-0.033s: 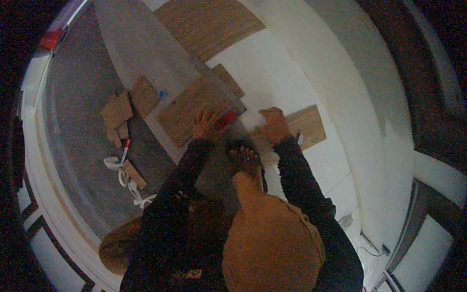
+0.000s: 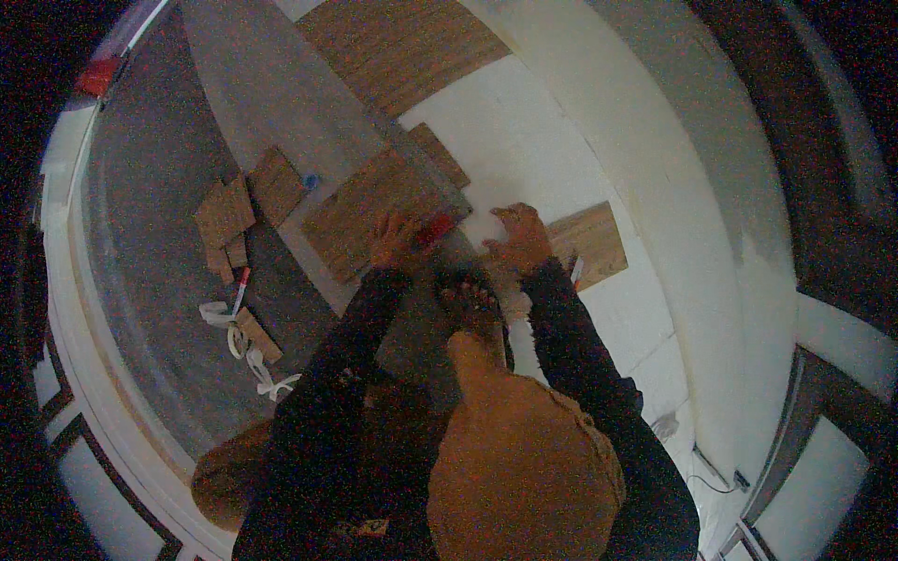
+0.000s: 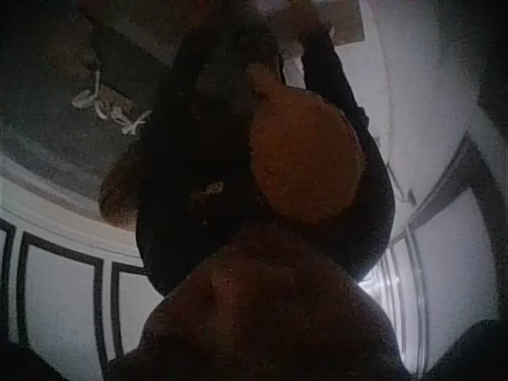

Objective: The person measures a tile with a square ruler and cuts it using a utility knife while working on the floor.

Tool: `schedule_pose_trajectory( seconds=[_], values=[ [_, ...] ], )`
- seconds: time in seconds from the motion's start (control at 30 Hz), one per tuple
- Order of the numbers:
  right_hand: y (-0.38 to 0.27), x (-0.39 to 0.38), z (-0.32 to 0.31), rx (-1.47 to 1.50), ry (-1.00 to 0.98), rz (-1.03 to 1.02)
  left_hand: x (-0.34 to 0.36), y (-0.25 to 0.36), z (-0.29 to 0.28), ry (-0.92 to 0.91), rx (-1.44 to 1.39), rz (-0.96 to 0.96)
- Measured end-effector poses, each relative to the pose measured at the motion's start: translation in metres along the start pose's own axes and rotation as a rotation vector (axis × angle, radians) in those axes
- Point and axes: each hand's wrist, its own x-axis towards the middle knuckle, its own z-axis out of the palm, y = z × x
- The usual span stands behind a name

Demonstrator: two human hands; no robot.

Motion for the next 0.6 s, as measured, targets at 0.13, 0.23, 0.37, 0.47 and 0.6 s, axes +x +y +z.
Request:
schedule_pose_trajectory(
  seconds=[0.13,0.23,0.37,0.47,0.6],
  values=[
    [-0.018,0.029,0.014,-0.074,0.031,0.020,0.003,0.014,-0.016,-0.034,-0.074,-0.119],
    [-0.027,0.047,0.022,-0.054,0.093,0.060,0.008,0.012,-0.020,0.033,-0.162,-0.156],
    [-0.021,0.043,0.022,-0.046,0.069,0.156,0.012,0.022,-0.031,0.105,-0.147,-0.142],
    [-0.033,0.047,0.019,-0.066,0.047,0.156,0.008,-0.004,-0.029,0.053,-0.115,-0.070],
    [-0.028,0.045,0.021,-0.023,0.121,0.120,0.008,-0.033,-0.047,-0.079,-0.141,0.141]
  ],
)
